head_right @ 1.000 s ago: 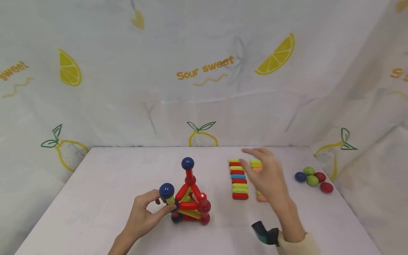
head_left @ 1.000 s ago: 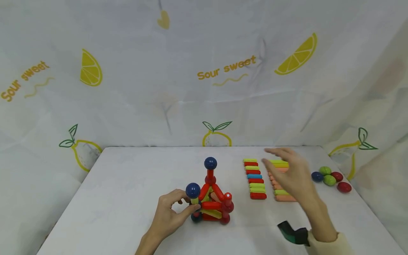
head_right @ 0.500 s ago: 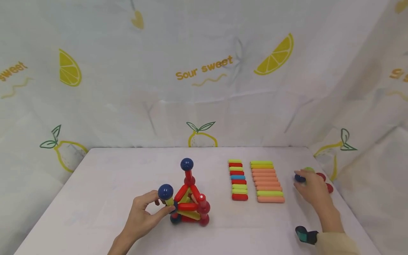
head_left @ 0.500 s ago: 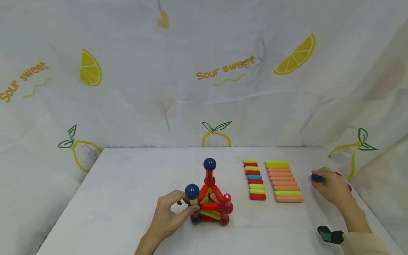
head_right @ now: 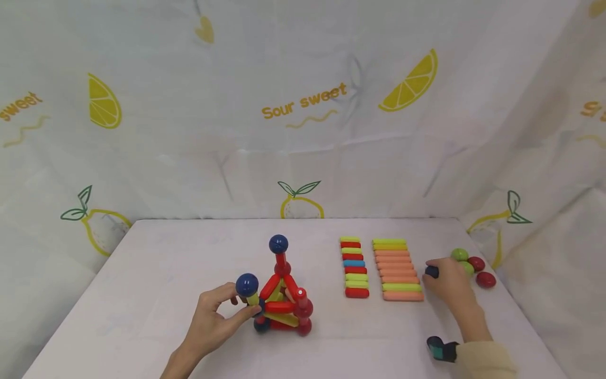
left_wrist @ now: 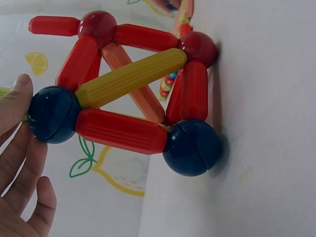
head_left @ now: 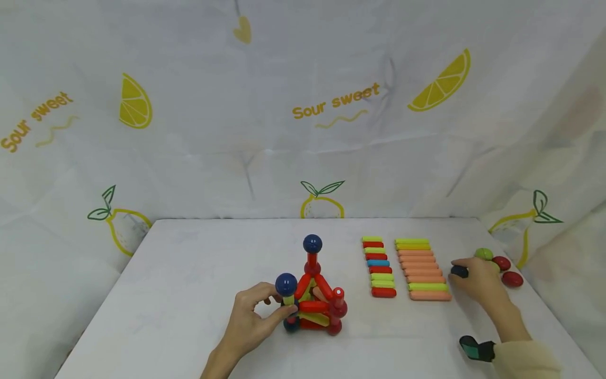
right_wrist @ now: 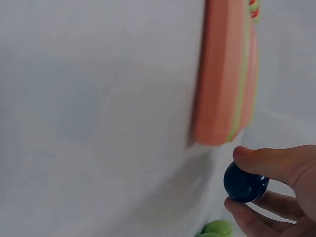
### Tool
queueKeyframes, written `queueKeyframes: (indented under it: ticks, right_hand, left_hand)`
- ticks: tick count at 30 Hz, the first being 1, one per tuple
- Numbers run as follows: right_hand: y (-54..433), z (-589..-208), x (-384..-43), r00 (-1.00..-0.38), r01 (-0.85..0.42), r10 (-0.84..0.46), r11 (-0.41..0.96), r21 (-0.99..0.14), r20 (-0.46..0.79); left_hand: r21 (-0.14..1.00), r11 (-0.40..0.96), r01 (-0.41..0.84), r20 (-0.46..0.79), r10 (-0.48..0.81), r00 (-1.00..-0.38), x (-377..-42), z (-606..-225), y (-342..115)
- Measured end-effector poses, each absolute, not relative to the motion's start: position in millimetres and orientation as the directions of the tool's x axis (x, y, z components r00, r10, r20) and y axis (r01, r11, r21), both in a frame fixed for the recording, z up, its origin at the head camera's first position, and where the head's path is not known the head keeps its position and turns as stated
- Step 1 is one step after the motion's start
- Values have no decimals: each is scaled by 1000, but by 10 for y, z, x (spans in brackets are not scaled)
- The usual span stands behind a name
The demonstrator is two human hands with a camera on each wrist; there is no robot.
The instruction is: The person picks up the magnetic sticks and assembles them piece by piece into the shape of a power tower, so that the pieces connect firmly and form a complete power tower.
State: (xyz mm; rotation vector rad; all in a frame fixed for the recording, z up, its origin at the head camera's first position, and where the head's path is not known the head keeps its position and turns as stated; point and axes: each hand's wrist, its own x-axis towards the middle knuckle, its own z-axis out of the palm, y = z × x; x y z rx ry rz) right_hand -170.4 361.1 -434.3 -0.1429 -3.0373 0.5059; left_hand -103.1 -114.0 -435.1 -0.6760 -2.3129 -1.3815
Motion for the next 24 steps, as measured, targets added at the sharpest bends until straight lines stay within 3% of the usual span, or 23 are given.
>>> queueKeyframes:
  ticks: [3, 6, 9, 12, 17, 24]
  right_hand:
    - [3251, -4056, -1595, -982, -28, 53, 907, -420, 180]
    - [2774, -3697, -1428, -929, -254, -54, 813, -524, 366]
    - [2290, -3402, -1240, -848, -464, -167, 692, -554, 503]
    - [1905, -3242, -1068, -792, -581, -266, 602, -547, 549]
    - [1537, -3210, -932, -768, -637, -380, 546, -545, 516]
    - [1435, -3293, -906, -814, -579, -398, 609, -543, 422]
  left_hand:
    - [713, 406, 571, 532, 216, -818, -1030, -4344, -1142]
    - [713, 407, 571, 532, 215, -819, -1031, -4338, -1143]
    - [714, 407, 570, 531, 216, -819, -1036, -4336, -1139]
    - [712, 404, 575, 536, 218, -816, -1038, -4341, -1142]
    - [707, 405, 580, 543, 215, -812, -1036, -4350, -1147]
    - [712, 410, 570, 533, 212, -819, -1036, -4352, -1152]
